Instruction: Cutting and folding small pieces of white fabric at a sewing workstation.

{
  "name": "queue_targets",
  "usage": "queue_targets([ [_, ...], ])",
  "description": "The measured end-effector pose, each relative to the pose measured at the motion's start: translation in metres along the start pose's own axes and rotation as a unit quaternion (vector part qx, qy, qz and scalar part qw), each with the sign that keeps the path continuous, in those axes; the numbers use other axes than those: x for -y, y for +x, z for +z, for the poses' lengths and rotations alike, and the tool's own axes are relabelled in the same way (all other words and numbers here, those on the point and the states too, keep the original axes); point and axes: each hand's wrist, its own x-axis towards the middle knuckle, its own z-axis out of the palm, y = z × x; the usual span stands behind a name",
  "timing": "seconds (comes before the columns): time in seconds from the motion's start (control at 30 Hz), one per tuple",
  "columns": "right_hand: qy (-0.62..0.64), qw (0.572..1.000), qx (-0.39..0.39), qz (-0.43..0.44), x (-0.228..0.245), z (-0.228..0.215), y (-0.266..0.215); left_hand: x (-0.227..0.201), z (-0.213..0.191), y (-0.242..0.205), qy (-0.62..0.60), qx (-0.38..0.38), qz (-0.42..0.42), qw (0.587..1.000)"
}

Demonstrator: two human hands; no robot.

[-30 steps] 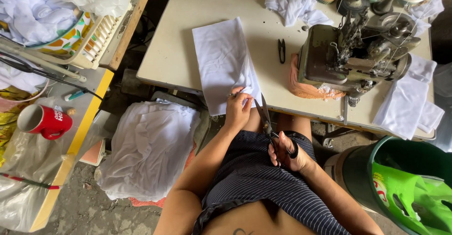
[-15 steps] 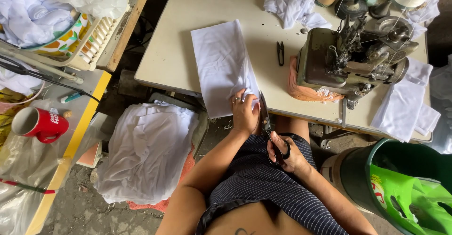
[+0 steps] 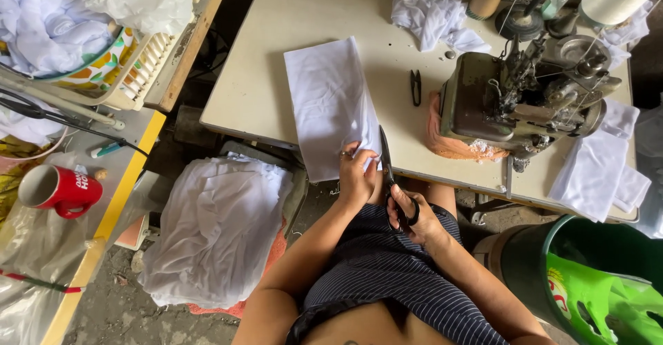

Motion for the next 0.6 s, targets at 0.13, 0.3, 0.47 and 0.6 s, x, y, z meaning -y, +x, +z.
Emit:
queue_targets([
  [0.13,0.004,0.998,0.051,0.022,0.005,0.002,0.007,-0.007,-0.015,0.008,-0.049,-0.008,-0.044,0.998],
  [0.3,0.018,0.992,0.102,0.067,0.027,0.021,0.014,0.015,-0.016,0.018,-0.054,0.033,-0.155,0.986],
  [0.47,0.005,0.994,0.082,0.075,0.035,0.025,-0.005,-0.009,-0.029,0.022,-0.064,0.068,-0.185,0.978],
  [0.6,0.026,0.996,0.06,0.059,0.036,0.026,0.005,-0.005,-0.027,0.019,-0.067,0.092,-0.208,0.971],
])
